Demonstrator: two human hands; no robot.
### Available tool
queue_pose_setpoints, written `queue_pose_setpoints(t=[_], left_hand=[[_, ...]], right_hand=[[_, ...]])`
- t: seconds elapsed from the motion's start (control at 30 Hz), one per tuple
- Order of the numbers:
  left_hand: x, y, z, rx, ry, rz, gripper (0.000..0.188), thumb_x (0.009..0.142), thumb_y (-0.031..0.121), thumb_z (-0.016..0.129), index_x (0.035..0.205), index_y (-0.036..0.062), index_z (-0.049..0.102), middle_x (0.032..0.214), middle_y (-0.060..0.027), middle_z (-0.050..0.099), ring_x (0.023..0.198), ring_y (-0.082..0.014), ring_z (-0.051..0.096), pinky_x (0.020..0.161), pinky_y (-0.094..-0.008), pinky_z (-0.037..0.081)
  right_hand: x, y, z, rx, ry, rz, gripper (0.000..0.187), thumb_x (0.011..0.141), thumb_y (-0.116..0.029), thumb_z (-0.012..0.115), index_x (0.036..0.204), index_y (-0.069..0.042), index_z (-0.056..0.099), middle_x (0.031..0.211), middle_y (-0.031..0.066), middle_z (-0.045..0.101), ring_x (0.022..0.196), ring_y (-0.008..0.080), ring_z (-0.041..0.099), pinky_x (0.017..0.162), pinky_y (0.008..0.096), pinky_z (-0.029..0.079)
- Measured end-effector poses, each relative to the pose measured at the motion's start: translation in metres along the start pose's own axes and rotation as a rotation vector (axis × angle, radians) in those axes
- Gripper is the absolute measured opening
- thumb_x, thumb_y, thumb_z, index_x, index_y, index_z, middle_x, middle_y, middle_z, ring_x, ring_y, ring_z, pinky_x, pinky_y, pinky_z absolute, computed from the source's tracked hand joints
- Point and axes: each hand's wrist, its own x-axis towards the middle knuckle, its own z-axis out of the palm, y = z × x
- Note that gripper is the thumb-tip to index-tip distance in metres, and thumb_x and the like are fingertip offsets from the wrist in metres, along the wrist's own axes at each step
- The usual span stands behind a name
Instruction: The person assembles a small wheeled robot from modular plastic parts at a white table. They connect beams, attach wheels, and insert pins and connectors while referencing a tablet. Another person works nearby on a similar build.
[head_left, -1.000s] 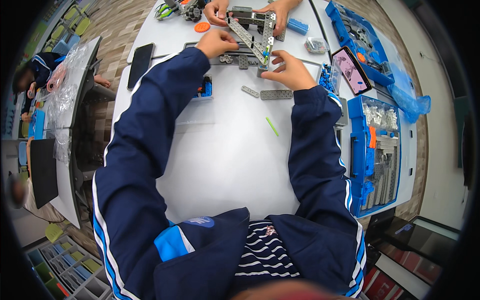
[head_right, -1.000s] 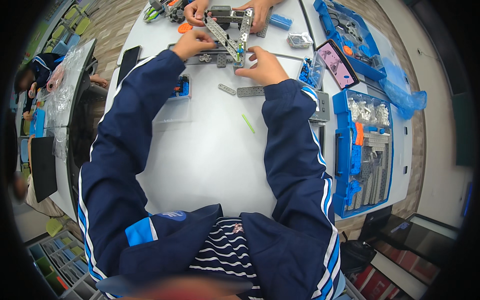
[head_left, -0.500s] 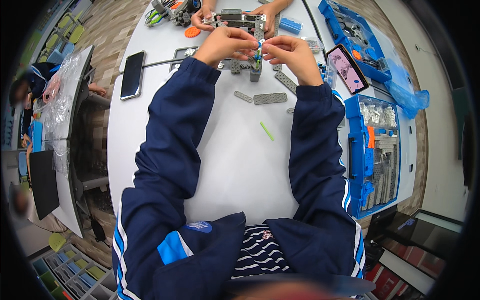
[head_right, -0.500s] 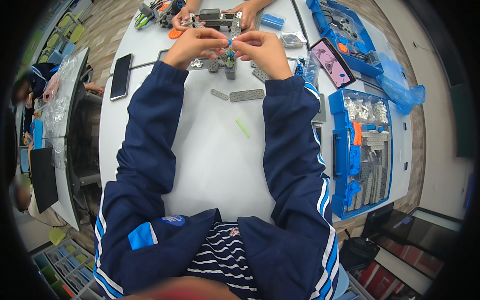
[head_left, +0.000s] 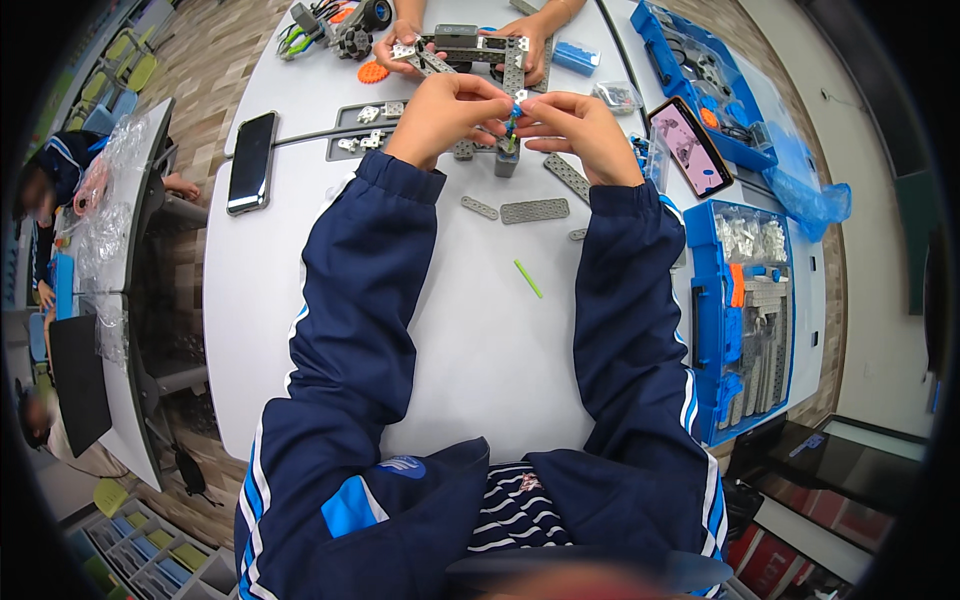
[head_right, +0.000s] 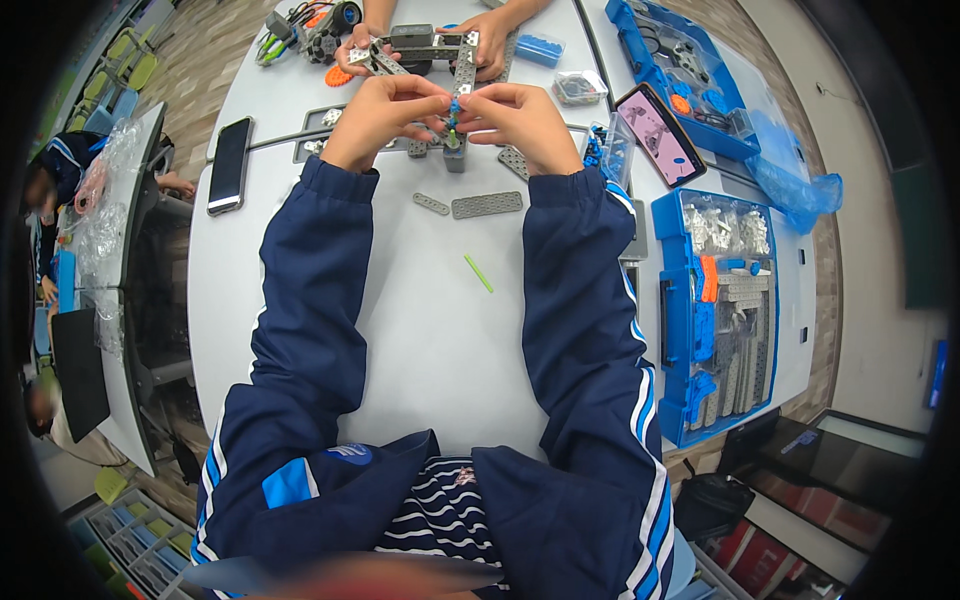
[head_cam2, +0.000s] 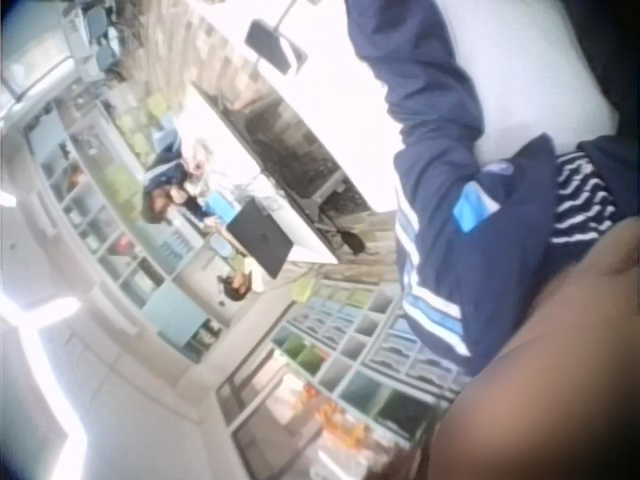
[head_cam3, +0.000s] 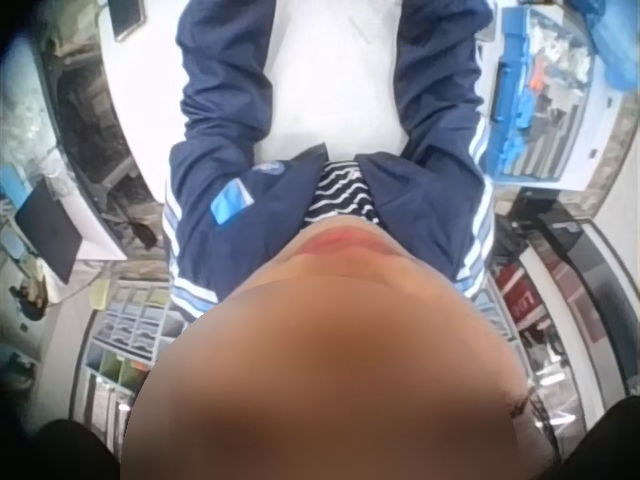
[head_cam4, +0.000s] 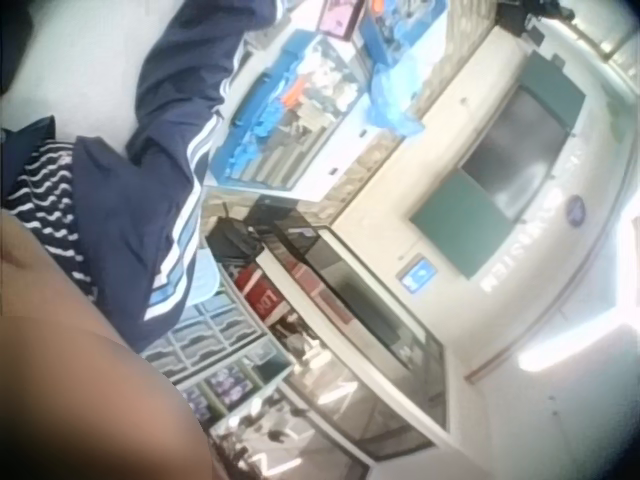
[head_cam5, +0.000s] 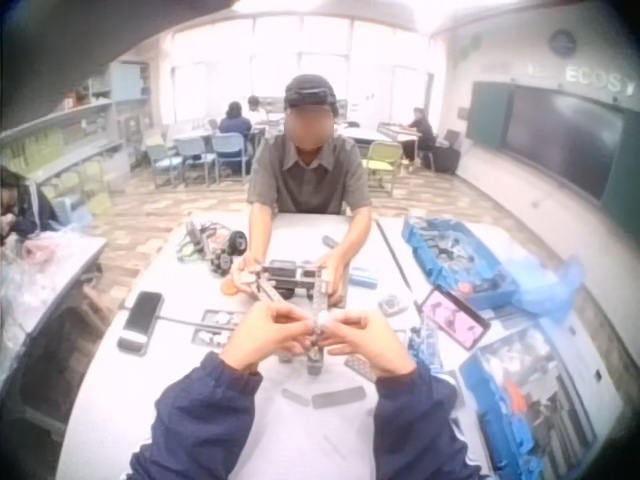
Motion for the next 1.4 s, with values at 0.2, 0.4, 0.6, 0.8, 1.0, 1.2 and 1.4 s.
queue_pose_setpoints(t=[0.2, 0.4, 0.6, 0.8, 1.0, 1.2, 1.4], left_hand=[[0.0012, -0.0036, 0.0030, -0.039, -0.003, 0.029, 0.024, 0.086, 0.013, 0.071, 0.100, -0.0062, 0.069, 0.087, -0.0119, 0.070, 0.073, -0.0149, 0.070, 0.062, -0.0263, 0.060], [0.0013, -0.0043, 0.0053, -0.073, 0.009, 0.011, 0.024, 0.085, 0.012, 0.072, 0.099, -0.0067, 0.068, 0.088, -0.0125, 0.071, 0.073, -0.0159, 0.071, 0.062, -0.0258, 0.060], [0.0012, -0.0038, 0.0058, -0.021, 0.038, 0.014, 0.024, 0.084, 0.015, 0.072, 0.097, -0.0051, 0.070, 0.086, -0.0113, 0.071, 0.069, -0.0145, 0.070, 0.058, -0.0242, 0.057], [0.0011, -0.0012, 0.0050, 0.068, 0.039, 0.007, 0.023, 0.082, 0.018, 0.071, 0.092, -0.0018, 0.070, 0.079, -0.0075, 0.070, 0.062, -0.0111, 0.067, 0.050, -0.0222, 0.047], [0.0000, -0.0014, 0.0080, 0.114, 0.044, -0.001, 0.022, 0.087, 0.021, 0.070, 0.094, 0.0004, 0.069, 0.079, -0.0049, 0.069, 0.063, -0.0088, 0.066, 0.049, -0.0203, 0.044], [0.0011, -0.0031, 0.0095, 0.101, 0.045, 0.018, 0.025, 0.088, 0.025, 0.072, 0.094, 0.0007, 0.069, 0.080, -0.0048, 0.070, 0.064, -0.0084, 0.066, 0.050, -0.0197, 0.044], [0.0016, -0.0035, 0.0098, 0.074, 0.040, 0.007, 0.026, 0.088, 0.026, 0.072, 0.094, 0.0009, 0.069, 0.080, -0.0047, 0.070, 0.063, -0.0081, 0.066, 0.049, -0.0194, 0.043]], right_hand=[[-0.0003, 0.0004, 0.0013, -0.047, 0.006, 0.004, 0.026, 0.094, -0.020, 0.065, 0.106, 0.003, 0.068, 0.097, 0.0139, 0.072, 0.089, 0.0203, 0.072, 0.078, 0.0280, 0.060], [-0.0010, -0.0018, 0.0015, -0.085, 0.030, 0.009, 0.026, 0.094, -0.021, 0.065, 0.104, 0.003, 0.068, 0.095, 0.0145, 0.072, 0.085, 0.0197, 0.072, 0.077, 0.0282, 0.060], [-0.0003, -0.0022, 0.0020, -0.104, 0.024, 0.048, 0.029, 0.095, -0.025, 0.065, 0.104, 0.003, 0.068, 0.095, 0.0147, 0.072, 0.086, 0.0201, 0.072, 0.076, 0.0293, 0.060], [-0.0005, -0.0040, -0.0025, -0.042, -0.040, 0.090, 0.031, 0.091, -0.022, 0.069, 0.105, 0.006, 0.067, 0.096, 0.0161, 0.071, 0.088, 0.0231, 0.072, 0.077, 0.0317, 0.060], [-0.0004, -0.0012, -0.0024, -0.041, -0.053, 0.064, 0.033, 0.090, -0.024, 0.070, 0.104, 0.006, 0.068, 0.096, 0.0158, 0.071, 0.088, 0.0230, 0.072, 0.078, 0.0313, 0.060], [-0.0003, 0.0008, 0.0003, -0.050, -0.014, 0.039, 0.030, 0.088, -0.021, 0.067, 0.101, 0.006, 0.069, 0.093, 0.0149, 0.072, 0.087, 0.0220, 0.073, 0.076, 0.0289, 0.059], [0.0009, 0.0020, 0.0021, -0.071, 0.032, 0.042, 0.028, 0.090, -0.020, 0.064, 0.099, 0.006, 0.069, 0.092, 0.0154, 0.073, 0.083, 0.0216, 0.073, 0.075, 0.0283, 0.059]])
